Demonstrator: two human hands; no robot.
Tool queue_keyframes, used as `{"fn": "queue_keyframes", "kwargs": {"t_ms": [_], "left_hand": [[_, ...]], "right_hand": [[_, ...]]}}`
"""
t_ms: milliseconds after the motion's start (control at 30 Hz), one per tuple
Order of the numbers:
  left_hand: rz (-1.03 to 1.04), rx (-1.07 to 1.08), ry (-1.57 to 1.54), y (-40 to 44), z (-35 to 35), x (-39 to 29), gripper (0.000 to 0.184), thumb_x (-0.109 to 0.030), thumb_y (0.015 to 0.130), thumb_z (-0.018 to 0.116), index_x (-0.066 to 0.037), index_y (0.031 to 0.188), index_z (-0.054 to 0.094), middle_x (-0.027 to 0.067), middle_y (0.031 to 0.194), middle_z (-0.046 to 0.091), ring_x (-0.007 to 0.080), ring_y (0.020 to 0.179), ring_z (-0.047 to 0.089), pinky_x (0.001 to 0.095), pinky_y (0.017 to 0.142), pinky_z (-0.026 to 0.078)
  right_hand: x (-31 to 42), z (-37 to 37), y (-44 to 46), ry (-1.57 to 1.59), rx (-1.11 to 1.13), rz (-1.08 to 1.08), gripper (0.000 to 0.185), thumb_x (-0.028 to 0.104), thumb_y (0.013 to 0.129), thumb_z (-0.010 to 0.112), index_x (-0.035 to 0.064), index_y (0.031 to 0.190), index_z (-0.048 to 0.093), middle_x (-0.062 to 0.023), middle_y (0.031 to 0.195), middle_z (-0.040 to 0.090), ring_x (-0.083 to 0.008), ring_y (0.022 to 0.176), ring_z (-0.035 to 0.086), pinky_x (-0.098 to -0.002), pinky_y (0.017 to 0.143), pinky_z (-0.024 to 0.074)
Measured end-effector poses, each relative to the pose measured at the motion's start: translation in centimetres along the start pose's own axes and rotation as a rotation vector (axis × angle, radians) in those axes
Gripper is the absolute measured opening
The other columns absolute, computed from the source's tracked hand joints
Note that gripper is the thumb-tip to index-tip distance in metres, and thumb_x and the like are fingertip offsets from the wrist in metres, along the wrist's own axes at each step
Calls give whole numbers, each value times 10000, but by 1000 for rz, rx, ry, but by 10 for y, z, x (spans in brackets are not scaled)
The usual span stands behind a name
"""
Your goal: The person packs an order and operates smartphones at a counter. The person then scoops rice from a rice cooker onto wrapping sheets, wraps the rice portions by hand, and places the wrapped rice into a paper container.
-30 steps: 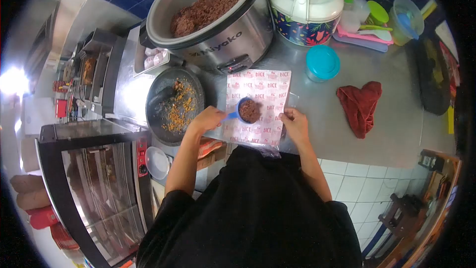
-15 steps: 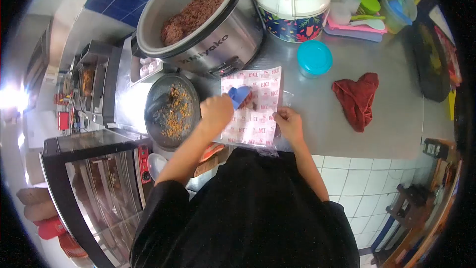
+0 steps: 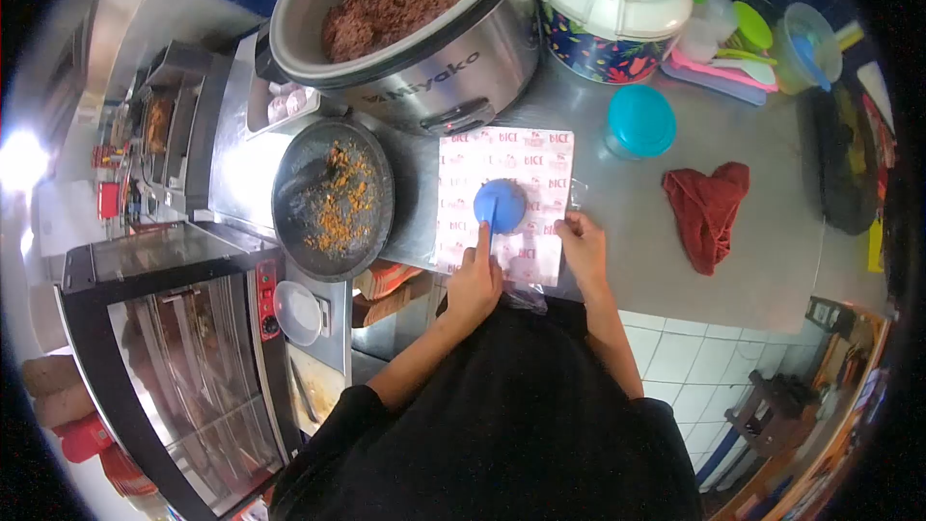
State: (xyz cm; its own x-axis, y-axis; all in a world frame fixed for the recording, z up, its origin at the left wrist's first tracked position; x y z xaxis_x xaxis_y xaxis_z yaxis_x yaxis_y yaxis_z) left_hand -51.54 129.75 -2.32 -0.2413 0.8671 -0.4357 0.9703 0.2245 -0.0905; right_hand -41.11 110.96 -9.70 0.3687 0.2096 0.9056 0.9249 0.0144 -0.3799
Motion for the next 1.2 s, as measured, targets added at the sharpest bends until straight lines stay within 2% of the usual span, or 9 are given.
{"fn": "queue_keyframes", "kwargs": {"t_ms": [67, 300, 633, 767, 833, 900, 1000, 1067, 1200], "left_hand": [[105, -38, 176, 0, 10, 10, 680, -221, 907, 647, -122, 1533, 400, 127, 821, 595, 323, 529, 613, 456, 459, 505], [542, -60, 348, 37, -4, 84, 688, -189, 858, 657, -163, 1511, 443, 76, 806, 572, 241, 497, 595, 373, 438, 517], [534, -35, 223, 56, -7, 83, 583, -197, 900, 662, -204, 1461, 504, 79, 766, 587, 253, 519, 627, 395, 459, 525], [541, -69, 139, 51, -19, 84, 542, -197, 908, 663, -196, 1435, 538, 84, 759, 578, 250, 502, 608, 406, 460, 514], [573, -100, 98, 53, -43, 77, 536, -193, 901, 672, -178, 1423, 553, 87, 756, 575, 249, 498, 599, 407, 460, 507], [484, -195, 72, 52, -93, 61, 525, -168, 884, 682, -118, 1396, 576, 112, 757, 574, 279, 541, 601, 396, 492, 503], [622, -649, -115, 85, -206, 17, 533, -103, 888, 659, -20, 1404, 553, 222, 958, 673, 369, 745, 653, 416, 648, 545], [595, -797, -218, 123, -264, -12, 492, -70, 941, 619, 9, 1418, 527, 232, 1032, 685, 377, 843, 683, 426, 769, 553], [451, -793, 84, 189, -320, -25, 427, -232, 980, 627, -109, 1387, 583, 244, 1193, 655, 422, 970, 667, 478, 787, 535]], "right_hand": [[6, 0, -4, -141, 6, 25, 273, 253, 880, 747, 5, 994, 730, -105, 819, 743, -155, 748, 694, -325, 706, 532], [11, 7, -6, -311, -103, -48, 256, 254, 886, 743, 0, 877, 709, -123, 752, 713, -217, 674, 679, -349, 671, 524], [10, 13, 1, -354, -188, -67, 259, 257, 875, 747, 4, 845, 700, -129, 722, 704, -262, 656, 679, -386, 667, 525], [21, 22, -19, -510, -298, -88, 252, 236, 858, 747, 37, 1000, 686, -119, 935, 701, -281, 850, 681, -396, 763, 529], [25, 28, -35, -642, -435, -176, 275, 214, 849, 741, 51, 1064, 687, -113, 1019, 688, -270, 935, 675, -377, 806, 527], [13, 46, -54, -977, -39, -532, 369, 205, 814, 730, 79, 1152, 652, -105, 1128, 636, -276, 1059, 626, -390, 899, 518], [52, 74, -92, -1041, 114, -873, 292, 209, 832, 680, 92, 1096, 636, -92, 1051, 624, -269, 1035, 631, -421, 941, 516], [37, 83, -89, -1094, 98, -941, 289, 210, 833, 667, 90, 1094, 636, -79, 1043, 624, -258, 1038, 633, -414, 933, 525], [31, 87, -91, -1236, 168, -931, 270, 184, 860, 614, 80, 1107, 646, -86, 1035, 655, -233, 1033, 652, -375, 909, 550]]}}
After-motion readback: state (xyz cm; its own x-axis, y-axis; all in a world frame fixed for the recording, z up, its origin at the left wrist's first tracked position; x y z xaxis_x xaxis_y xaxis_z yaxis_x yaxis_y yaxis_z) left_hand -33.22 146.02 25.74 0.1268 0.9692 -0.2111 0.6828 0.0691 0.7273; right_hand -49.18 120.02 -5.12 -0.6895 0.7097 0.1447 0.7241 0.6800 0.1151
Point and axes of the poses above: each hand's wrist, its own y-axis towards the middle knuckle, its own z-axis out of the palm, x = y × z, the point moved 2 cm from there along y, towards the middle knuckle
